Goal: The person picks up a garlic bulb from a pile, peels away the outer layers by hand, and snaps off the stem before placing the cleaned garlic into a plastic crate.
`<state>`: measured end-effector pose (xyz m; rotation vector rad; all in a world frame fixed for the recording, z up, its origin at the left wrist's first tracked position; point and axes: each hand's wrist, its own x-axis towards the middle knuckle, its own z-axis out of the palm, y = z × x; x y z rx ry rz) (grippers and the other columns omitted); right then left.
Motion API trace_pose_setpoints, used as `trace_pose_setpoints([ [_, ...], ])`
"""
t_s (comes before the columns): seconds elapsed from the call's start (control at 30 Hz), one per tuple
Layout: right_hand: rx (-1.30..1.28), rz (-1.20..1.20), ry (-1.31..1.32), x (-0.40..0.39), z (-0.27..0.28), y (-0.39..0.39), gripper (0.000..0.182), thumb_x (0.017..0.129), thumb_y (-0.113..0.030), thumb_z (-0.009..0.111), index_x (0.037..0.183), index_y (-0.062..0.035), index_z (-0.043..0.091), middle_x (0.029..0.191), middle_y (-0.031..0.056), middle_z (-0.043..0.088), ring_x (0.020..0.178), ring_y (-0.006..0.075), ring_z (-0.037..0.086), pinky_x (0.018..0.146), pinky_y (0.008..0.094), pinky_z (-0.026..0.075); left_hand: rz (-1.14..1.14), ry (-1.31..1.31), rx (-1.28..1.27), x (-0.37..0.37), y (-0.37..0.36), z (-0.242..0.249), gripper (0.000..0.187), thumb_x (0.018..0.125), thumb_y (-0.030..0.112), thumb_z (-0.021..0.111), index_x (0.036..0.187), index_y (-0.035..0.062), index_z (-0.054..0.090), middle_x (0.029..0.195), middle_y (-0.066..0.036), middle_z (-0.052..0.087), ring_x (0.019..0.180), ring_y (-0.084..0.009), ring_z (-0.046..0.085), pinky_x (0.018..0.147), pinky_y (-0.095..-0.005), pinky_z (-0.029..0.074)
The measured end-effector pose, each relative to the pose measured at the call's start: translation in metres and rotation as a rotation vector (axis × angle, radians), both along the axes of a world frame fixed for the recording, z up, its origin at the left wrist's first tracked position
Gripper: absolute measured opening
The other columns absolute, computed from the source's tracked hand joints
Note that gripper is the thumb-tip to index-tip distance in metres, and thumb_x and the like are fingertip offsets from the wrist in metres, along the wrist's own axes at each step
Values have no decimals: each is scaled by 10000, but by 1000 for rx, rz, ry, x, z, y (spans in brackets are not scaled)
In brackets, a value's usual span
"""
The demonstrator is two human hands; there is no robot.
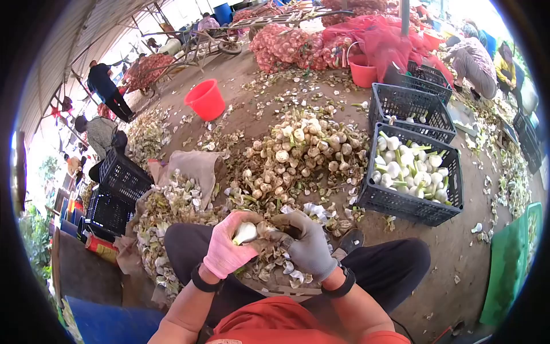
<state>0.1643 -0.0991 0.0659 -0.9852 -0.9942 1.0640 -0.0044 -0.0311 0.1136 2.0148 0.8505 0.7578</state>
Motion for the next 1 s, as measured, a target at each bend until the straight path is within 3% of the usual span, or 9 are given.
trace_pose_setpoints([
  [0.23, 217, -240, -472, 7, 10, -1, 160, 800, 76, 595, 947, 25, 630, 840, 117, 636, 752, 238, 610, 692, 282, 474, -9, -57, -67, 5, -3, 3, 428, 673, 0, 766, 1071, 32, 612, 996, -40, 641, 930, -95, 597, 842, -255, 490],
  [0.37, 107, -280, -425, 3, 5, 3, 111, 849, 59, 558, 947, 20, 594, 817, 85, 622, 731, 174, 586, 675, 267, 457, 51, -186, -235, 12, 0, -9, 422, 697, -8, 741, 1097, 26, 610, 1009, -40, 641, 943, -100, 595, 860, -258, 485],
  [0.47, -91, -165, 8, 2, -6, 7, 53, 920, 12, 519, 957, 5, 558, 805, 23, 569, 751, 80, 503, 679, 236, 434, 129, -247, -397, 15, 6, -32, 449, 720, -9, 720, 1149, 14, 590, 1041, -48, 637, 959, -110, 592, 868, -262, 485],
  [0.57, 10, -241, -131, 1, -4, 14, 57, 905, 25, 535, 952, 4, 558, 826, 43, 577, 750, 104, 514, 682, 249, 436, 31, -346, -871, 19, 8, -22, 513, 802, 115, 700, 1261, -10, 510, 1065, -77, 616, 959, -139, 599, 871, -279, 492],
  [0.7, 90, -257, -481, 3, -9, 25, 92, 888, 37, 546, 970, -1, 563, 803, 78, 560, 768, 160, 570, 681, 301, 462, -33, -355, -843, 22, 23, -35, 533, 821, 176, 693, 1279, -11, 494, 1051, -78, 607, 949, -147, 599, 844, -282, 497],
  [0.77, 99, -235, -528, 7, -13, 29, 67, 914, -12, 543, 975, -10, 569, 809, 57, 573, 762, 158, 586, 657, 307, 473, 16, -324, -1056, 21, 33, -34, 545, 812, 199, 707, 1267, -18, 498, 1049, -69, 601, 947, -143, 592, 809, -274, 496],
  [0.83, -337, 51, 261, 10, -12, 29, 72, 939, -66, 527, 968, -20, 573, 833, 39, 590, 759, 146, 582, 637, 306, 479, -15, -330, -1053, 19, 40, -47, 557, 804, 227, 713, 1256, -22, 502, 1055, -63, 603, 953, -133, 585, 796, -268, 489],
  [0.87, -218, 78, 653, 6, -31, 31, 96, 956, -112, 519, 984, -31, 564, 874, 36, 598, 738, 126, 573, 617, 280, 497, -70, -371, -1064, 17, 44, -53, 564, 797, 233, 717, 1252, -23, 504, 1058, -65, 606, 957, -136, 589, 806, -274, 488],
  [1.0, -79, 170, 949, 18, -30, 31, 146, 928, -71, 539, 1070, -37, 541, 920, 54, 599, 772, 133, 589, 692, 262, 525, -130, -561, -1125, 12, 48, -65, 581, 772, 254, 727, 1246, -5, 514, 1073, -71, 614, 966, -159, 604, 836, -296, 490],
])
